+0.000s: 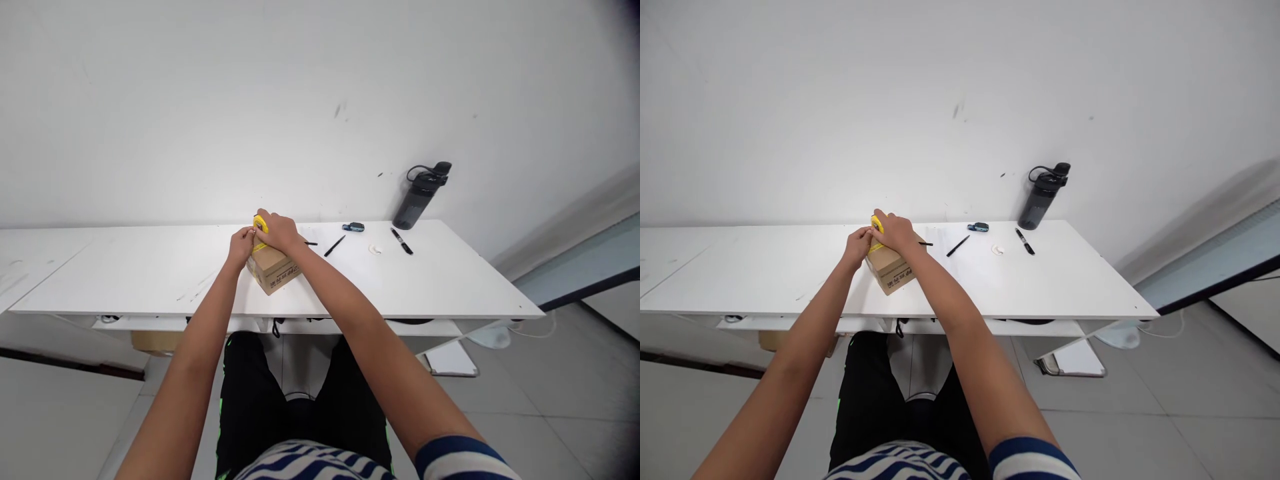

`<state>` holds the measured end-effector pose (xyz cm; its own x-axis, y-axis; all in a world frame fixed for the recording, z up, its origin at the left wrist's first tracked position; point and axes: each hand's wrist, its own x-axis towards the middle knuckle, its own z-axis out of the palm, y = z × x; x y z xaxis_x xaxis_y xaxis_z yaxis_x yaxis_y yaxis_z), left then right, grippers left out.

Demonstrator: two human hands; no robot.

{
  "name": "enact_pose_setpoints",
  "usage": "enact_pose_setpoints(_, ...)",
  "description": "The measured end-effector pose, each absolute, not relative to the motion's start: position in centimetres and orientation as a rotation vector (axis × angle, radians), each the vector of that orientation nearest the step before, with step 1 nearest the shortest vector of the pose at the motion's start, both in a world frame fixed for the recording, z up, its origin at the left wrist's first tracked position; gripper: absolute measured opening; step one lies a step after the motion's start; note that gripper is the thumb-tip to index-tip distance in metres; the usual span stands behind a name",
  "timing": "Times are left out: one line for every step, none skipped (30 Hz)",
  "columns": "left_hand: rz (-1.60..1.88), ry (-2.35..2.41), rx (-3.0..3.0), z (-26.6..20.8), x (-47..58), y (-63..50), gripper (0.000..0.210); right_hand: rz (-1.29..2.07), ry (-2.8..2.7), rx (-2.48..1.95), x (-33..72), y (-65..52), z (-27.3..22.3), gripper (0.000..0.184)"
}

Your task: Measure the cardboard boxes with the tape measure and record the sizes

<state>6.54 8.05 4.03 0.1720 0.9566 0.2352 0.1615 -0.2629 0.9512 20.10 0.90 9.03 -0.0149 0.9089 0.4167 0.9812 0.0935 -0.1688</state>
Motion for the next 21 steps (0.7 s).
enact_pose_setpoints(1.183, 1.098, 1.607, 4.06, 6.52, 8.00, 0.028, -0.230, -1.954, -1.850, 20.08, 0.89, 9.03, 0.048)
enact_pose_setpoints(1.182, 1.095, 1.614, 4.09, 6.49, 7.93, 0.028, -0.229, -1.946, -1.849, 20.08, 0.90, 9.03, 0.049)
enact_pose_setpoints(1.178, 1.091, 1.621, 4.12, 6.47, 7.86, 0.028, -0.225, -1.941, -1.848, 20.08, 0.90, 9.03, 0.049)
enact_pose_setpoints(1.173, 1.090, 1.624, 4.16, 6.46, 7.80, 0.027, -0.221, -1.938, -1.846, 20.10, 0.89, 9.03, 0.049)
enact_pose_setpoints(1.166, 1.092, 1.622, 4.19, 6.44, 7.74, 0.027, -0.215, -1.939, -1.843, 20.13, 0.89, 9.05, 0.048)
enact_pose_setpoints(1.160, 1.097, 1.618, 4.22, 6.44, 7.70, 0.027, -0.210, -1.942, -1.839, 20.16, 0.88, 9.06, 0.048)
enact_pose_setpoints(1.155, 1.103, 1.615, 4.25, 6.43, 7.67, 0.027, -0.207, -1.946, -1.834, 20.19, 0.88, 9.08, 0.047)
enact_pose_setpoints(1.153, 1.110, 1.611, 4.27, 6.43, 7.64, 0.027, -0.206, -1.949, -1.829, 20.22, 0.87, 9.10, 0.046)
enact_pose_setpoints(1.152, 1.117, 1.609, 4.28, 6.43, 7.64, 0.027, -0.208, -1.951, -1.826, 20.24, 0.86, 9.12, 0.046)
enact_pose_setpoints(1.150, 1.121, 1.608, 4.28, 6.44, 7.64, 0.027, -0.211, -1.950, -1.825, 20.25, 0.84, 9.14, 0.045)
enact_pose_setpoints(1.148, 1.123, 1.607, 4.28, 6.45, 7.65, 0.027, -0.215, -1.950, -1.827, 20.25, 0.83, 9.16, 0.045)
enact_pose_setpoints(1.148, 1.123, 1.607, 4.28, 6.46, 7.66, 0.027, -0.220, -1.948, -1.831, 20.25, 0.81, 9.17, 0.045)
enact_pose_setpoints(1.147, 1.121, 1.608, 4.28, 6.48, 7.68, 0.027, -0.223, -1.948, -1.835, 20.25, 0.79, 9.18, 0.045)
enact_pose_setpoints(1.148, 1.121, 1.609, 4.29, 6.51, 7.70, 0.027, -0.224, -1.948, -1.841, 20.24, 0.78, 9.18, 0.045)
enact_pose_setpoints(1.150, 1.124, 1.612, 4.31, 6.53, 7.71, 0.027, -0.224, -1.949, -1.844, 20.24, 0.77, 9.17, 0.045)
enact_pose_setpoints(1.152, 1.130, 1.616, 4.34, 6.57, 7.71, 0.027, -0.221, -1.952, -1.842, 20.24, 0.78, 9.15, 0.045)
enact_pose_setpoints(1.156, 1.140, 1.617, 4.40, 6.60, 7.70, 0.026, -0.217, -1.956, -1.838, 20.24, 0.80, 9.11, 0.045)
enact_pose_setpoints(1.159, 1.149, 1.617, 4.46, 6.64, 7.67, 0.026, -0.213, -1.957, -1.831, 20.25, 0.84, 9.06, 0.045)
enact_pose_setpoints(1.161, 1.158, 1.615, 4.53, 6.68, 7.63, 0.025, -0.210, -1.956, -1.824, 20.27, 0.89, 9.01, 0.045)
enact_pose_setpoints(1.163, 1.166, 1.612, 4.61, 6.72, 7.58, 0.025, -0.207, -1.952, -1.819, 20.28, 0.94, 8.96, 0.046)
enact_pose_setpoints(1.163, 1.171, 1.608, 4.69, 6.75, 7.52, 0.025, -0.203, -1.949, -1.818, 20.30, 0.99, 8.92, 0.046)
